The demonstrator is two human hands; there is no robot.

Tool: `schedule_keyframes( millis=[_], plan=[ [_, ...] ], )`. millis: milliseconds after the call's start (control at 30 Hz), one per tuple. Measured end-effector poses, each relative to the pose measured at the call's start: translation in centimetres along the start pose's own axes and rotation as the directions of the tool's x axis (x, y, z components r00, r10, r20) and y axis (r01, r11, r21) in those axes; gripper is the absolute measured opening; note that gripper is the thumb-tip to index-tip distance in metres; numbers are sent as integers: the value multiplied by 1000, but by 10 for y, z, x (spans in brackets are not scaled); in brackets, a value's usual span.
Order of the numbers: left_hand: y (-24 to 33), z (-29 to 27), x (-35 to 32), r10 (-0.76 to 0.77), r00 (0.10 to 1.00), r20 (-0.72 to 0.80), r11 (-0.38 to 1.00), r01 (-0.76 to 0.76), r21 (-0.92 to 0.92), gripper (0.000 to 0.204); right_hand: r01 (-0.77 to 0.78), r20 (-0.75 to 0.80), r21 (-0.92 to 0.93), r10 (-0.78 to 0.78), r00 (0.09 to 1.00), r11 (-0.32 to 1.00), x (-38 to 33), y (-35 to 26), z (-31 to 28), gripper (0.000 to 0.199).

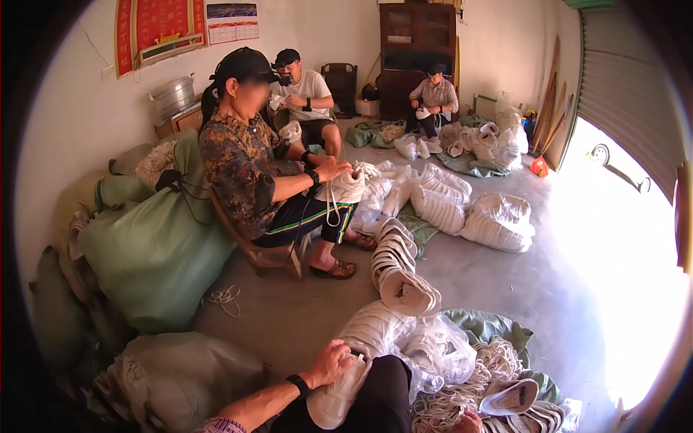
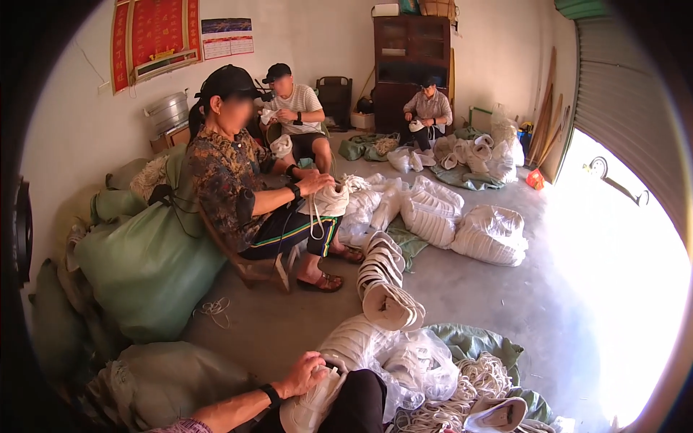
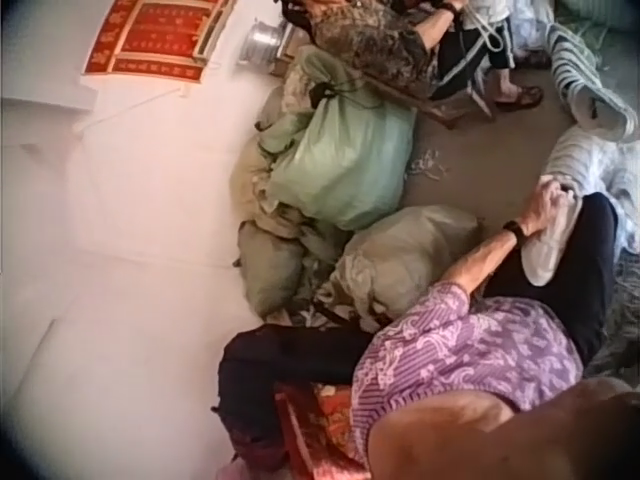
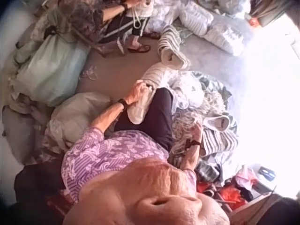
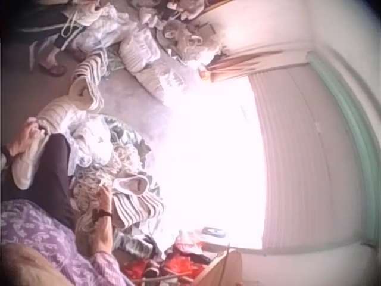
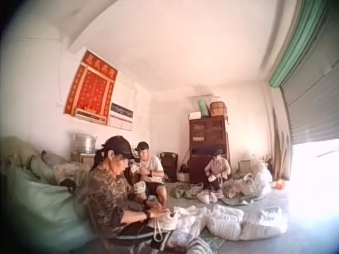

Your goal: The recorder is threading laces into a shoe while sitting with other workers.

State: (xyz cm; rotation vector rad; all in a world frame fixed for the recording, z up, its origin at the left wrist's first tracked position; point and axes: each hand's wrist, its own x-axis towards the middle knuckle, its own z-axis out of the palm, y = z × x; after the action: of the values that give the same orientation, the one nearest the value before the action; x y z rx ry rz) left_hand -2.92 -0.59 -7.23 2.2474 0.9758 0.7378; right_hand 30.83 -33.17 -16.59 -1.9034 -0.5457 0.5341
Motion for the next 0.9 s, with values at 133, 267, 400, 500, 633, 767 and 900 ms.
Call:
schedule_keyframes(
  millis=[133, 267, 400, 500, 633, 767, 900],
  plan=[
    [-2, 3, 1, 26, 999, -43, 999, -24, 27, 34, -107, -36, 142, 113, 993, 984, -36, -51, -12, 19],
    [-1, -4, -4, 54, 998, -37, 998, -53, 33, 37, -211, -24, 283, 227, 974, 936, -70, -98, -11, 22],
    [26, -40, -11, 45, 997, -61, 995, -39, 87, 38, -325, 100, 382, 310, 945, 865, -71, -137, 7, 26],
    [58, -37, 1, 177, 982, -72, 981, -182, -63, 32, 22, 74, 221, -39, 997, 975, -55, -148, 12, 30],
    [92, -50, -13, -13, 961, 276, 864, 150, -481, 44, 647, 159, -199, -627, 763, 736, -40, -200, 44, 13],
    [125, -53, -28, -152, 707, 690, 491, 660, -568, 54, 161, 298, -22, -147, 943, 987, -89, -309, 91, 24],
    [131, -28, -29, -3, 649, 761, 263, 735, -625, 50, 222, 477, -31, -181, 860, 975, -91, -253, 124, 24]
  ],
)
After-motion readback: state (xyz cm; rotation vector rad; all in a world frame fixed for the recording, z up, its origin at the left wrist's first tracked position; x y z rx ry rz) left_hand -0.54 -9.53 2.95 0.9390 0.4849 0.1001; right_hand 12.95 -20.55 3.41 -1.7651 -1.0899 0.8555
